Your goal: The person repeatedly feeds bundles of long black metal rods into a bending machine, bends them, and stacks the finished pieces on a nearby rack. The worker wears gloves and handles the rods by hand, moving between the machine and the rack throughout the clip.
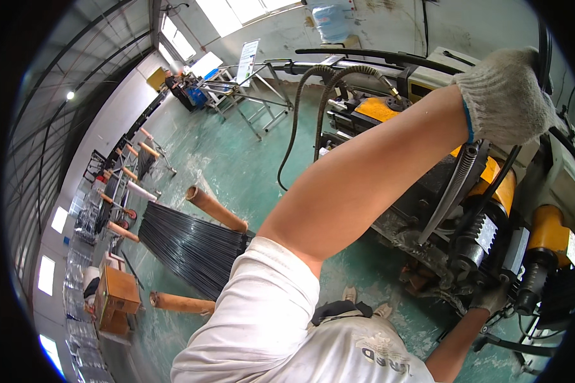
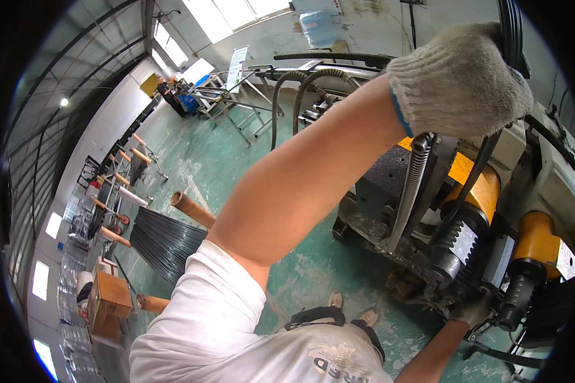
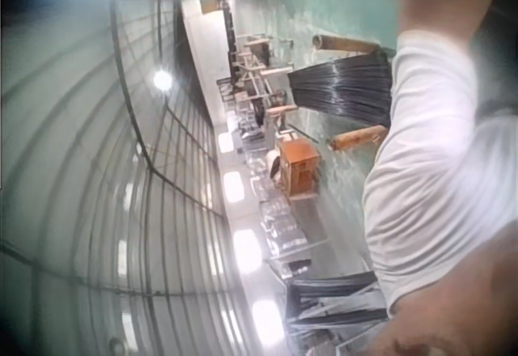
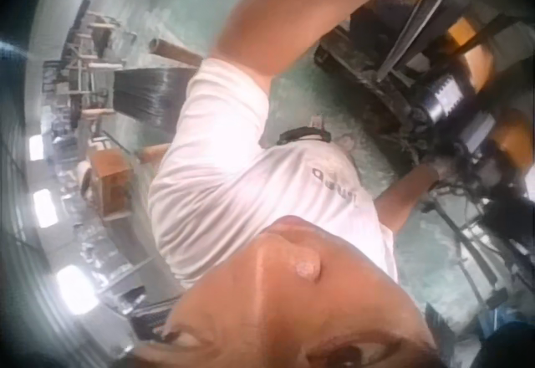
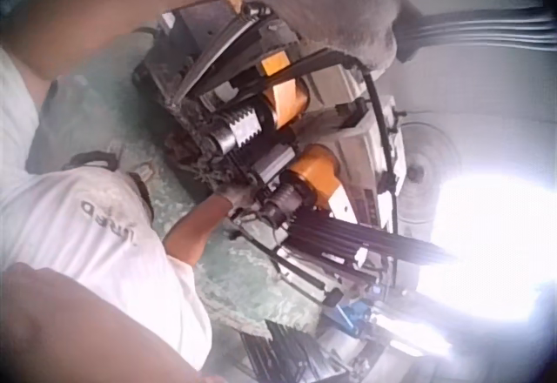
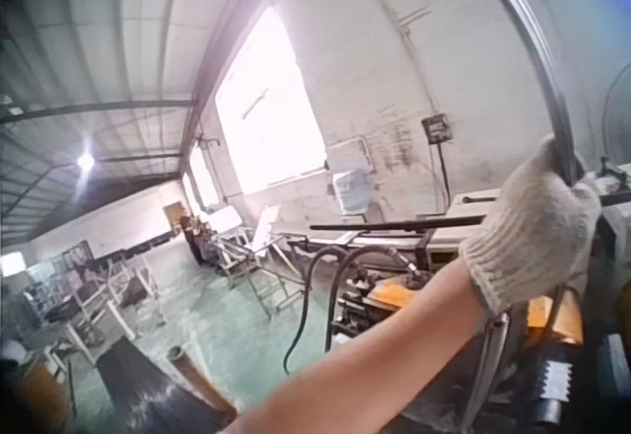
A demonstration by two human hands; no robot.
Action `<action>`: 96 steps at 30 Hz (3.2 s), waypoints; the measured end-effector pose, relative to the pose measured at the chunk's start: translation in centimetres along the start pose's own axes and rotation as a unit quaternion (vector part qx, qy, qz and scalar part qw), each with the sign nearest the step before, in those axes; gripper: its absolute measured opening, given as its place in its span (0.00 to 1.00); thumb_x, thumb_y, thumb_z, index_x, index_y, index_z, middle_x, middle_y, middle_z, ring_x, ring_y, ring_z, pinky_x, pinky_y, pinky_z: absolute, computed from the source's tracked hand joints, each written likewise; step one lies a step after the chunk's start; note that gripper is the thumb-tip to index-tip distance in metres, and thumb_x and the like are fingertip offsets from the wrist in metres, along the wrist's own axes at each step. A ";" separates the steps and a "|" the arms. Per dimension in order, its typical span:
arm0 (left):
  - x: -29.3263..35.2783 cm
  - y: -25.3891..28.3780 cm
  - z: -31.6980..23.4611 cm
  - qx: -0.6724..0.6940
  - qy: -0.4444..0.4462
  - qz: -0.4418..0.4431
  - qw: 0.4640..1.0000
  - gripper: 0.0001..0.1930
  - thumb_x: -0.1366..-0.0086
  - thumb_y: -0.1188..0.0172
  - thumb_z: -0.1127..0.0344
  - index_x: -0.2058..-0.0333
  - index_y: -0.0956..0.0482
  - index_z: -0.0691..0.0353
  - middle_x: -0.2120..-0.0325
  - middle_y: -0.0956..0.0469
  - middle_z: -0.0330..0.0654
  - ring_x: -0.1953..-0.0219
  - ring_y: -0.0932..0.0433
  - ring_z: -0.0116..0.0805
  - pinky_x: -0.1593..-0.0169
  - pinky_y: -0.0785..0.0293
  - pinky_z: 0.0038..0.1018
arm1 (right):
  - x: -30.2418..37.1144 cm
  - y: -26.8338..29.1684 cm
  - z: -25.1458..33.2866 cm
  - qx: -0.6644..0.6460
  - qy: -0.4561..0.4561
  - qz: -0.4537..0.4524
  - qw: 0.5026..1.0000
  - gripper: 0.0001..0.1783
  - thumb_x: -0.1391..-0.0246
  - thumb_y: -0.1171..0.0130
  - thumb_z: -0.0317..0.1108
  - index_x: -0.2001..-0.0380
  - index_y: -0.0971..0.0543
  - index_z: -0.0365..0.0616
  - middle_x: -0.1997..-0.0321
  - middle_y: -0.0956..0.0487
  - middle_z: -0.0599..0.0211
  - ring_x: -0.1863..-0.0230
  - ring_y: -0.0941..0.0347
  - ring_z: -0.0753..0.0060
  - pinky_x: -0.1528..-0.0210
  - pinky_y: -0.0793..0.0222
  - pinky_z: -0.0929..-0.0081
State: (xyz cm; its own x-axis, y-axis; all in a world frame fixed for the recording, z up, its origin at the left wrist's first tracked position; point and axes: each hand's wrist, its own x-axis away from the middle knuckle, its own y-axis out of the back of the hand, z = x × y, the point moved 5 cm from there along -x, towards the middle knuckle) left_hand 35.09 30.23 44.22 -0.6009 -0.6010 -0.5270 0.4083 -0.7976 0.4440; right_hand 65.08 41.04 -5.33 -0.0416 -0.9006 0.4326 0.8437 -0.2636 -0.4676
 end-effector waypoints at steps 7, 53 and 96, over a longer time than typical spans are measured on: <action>-0.2 0.2 0.1 0.009 0.000 -0.020 1.000 0.03 0.34 0.30 0.65 0.66 0.14 0.55 0.75 0.18 0.35 0.66 0.15 0.35 0.52 0.15 0.32 | -1.1 0.0 0.3 0.023 0.059 -0.033 0.997 0.16 0.28 0.37 0.41 0.53 0.15 0.36 0.55 0.11 0.56 0.63 0.13 0.53 0.63 0.12 0.54; 45.0 88.6 -51.2 -0.388 0.600 -0.596 0.365 0.10 0.28 0.35 0.76 0.51 0.22 0.66 0.68 0.17 0.48 0.66 0.14 0.44 0.56 0.12 0.43 | 89.9 -15.3 -32.6 0.181 -0.043 0.824 0.535 0.25 0.27 0.27 0.48 0.50 0.15 0.32 0.58 0.14 0.66 0.61 0.21 0.72 0.54 0.23 0.69; 68.8 101.0 -51.6 -0.331 0.840 -0.269 0.335 0.13 0.18 0.39 0.63 0.44 0.22 0.66 0.60 0.16 0.48 0.56 0.19 0.39 0.46 0.23 0.38 | 109.2 11.9 -53.9 0.264 0.212 0.932 0.133 0.23 0.39 0.27 0.37 0.42 0.14 0.47 0.49 0.12 0.51 0.47 0.16 0.39 0.42 0.19 0.49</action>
State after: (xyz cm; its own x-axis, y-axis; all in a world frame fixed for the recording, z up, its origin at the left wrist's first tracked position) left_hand 70.49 -94.34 15.40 0.2992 0.9016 -0.3125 0.9483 -0.3173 -0.0074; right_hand 41.76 -79.10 -5.23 0.5703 0.7993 -0.1894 -0.4844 0.5134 0.7084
